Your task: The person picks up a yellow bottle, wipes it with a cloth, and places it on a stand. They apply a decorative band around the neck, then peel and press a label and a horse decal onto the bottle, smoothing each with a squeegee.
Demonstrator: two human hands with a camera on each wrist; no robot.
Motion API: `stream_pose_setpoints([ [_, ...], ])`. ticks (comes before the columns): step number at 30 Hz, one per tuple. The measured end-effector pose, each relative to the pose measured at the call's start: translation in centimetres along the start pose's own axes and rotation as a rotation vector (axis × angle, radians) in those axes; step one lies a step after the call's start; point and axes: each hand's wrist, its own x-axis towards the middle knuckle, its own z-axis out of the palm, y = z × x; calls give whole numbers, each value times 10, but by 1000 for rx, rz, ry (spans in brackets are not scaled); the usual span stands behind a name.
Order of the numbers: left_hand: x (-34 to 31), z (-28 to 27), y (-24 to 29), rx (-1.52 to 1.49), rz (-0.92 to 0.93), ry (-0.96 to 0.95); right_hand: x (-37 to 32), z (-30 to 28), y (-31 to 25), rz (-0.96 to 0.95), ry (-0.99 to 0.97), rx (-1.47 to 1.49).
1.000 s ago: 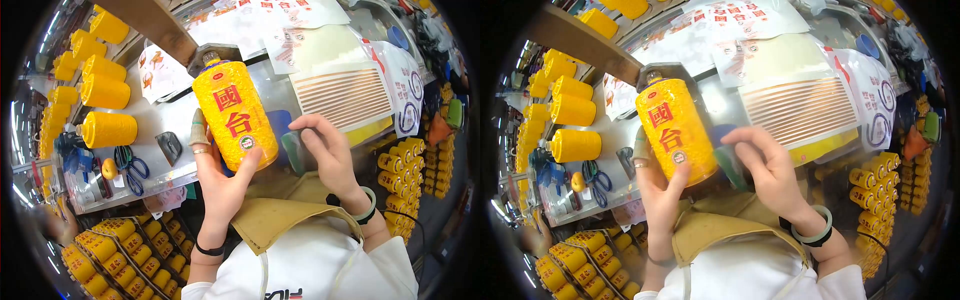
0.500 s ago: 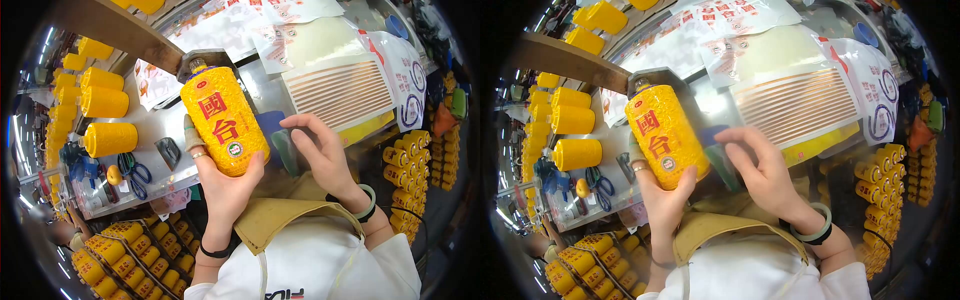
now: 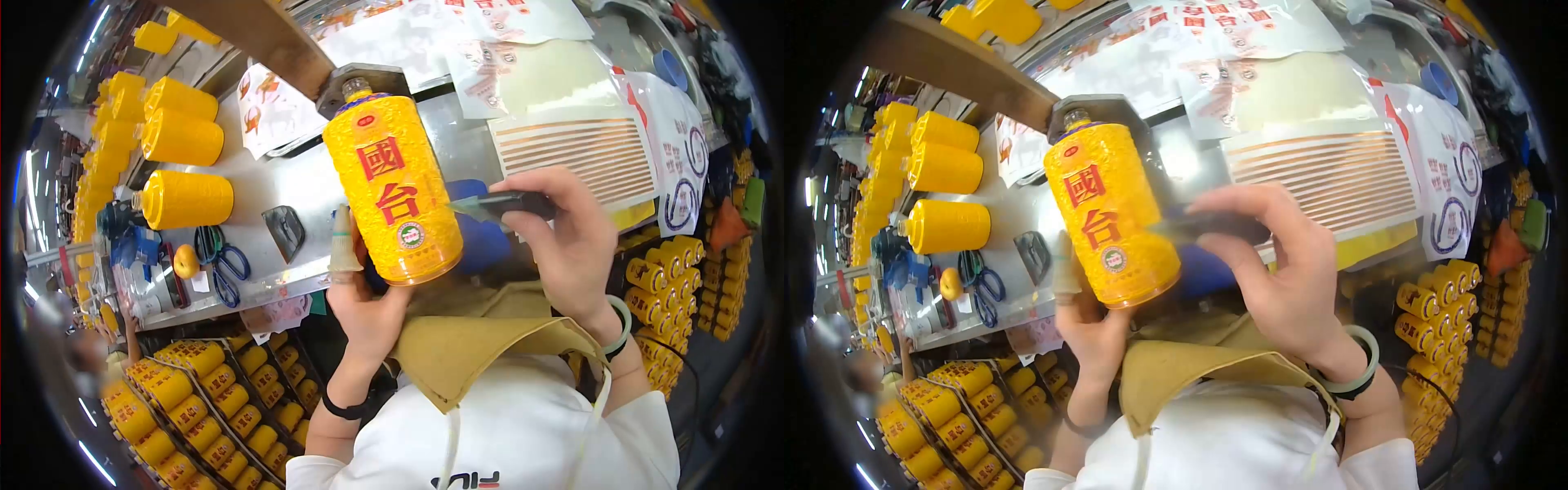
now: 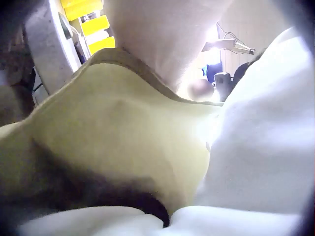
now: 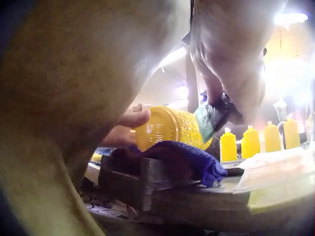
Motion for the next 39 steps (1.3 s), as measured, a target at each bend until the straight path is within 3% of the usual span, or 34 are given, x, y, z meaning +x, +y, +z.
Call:
stream_pose_setpoints([
  [2,-1,-2,-3,-111,-106,82,11,-3,-13,-442,-165,-445],
  [3,-1,-6,-5,36,1,22,18,2,-13,-677,-151,-568],
  [6,0,4,3,-136,-22,134,7,9,-10,-831,-354,-609],
  [8,2,0,3,-72,11,120,-7,12,-10,-905,-432,-589],
  [11,0,0,0,-21,23,121,-6,13,-24,-876,-481,-614],
  [14,1,-1,3,-18,19,132,1,15,-25,-909,-327,-750],
  [18,7,-1,3,39,105,114,-11,18,-25,-896,-504,-657],
  [22,5,2,3,22,177,170,20,15,-20,-934,-270,-715],
  [24,2,-1,0,33,90,122,20,12,-6,-919,-294,-711],
  [27,1,-2,0,-42,37,118,3,16,-22,-909,-479,-644],
  [32,3,-8,4,-2,24,55,27,15,-18,-962,-315,-738],
  [36,3,-13,-1,-20,22,21,2,16,-14,-1002,-508,-630],
  [39,2,-16,-6,-13,25,-32,-9,15,-17,-889,-553,-577],
])
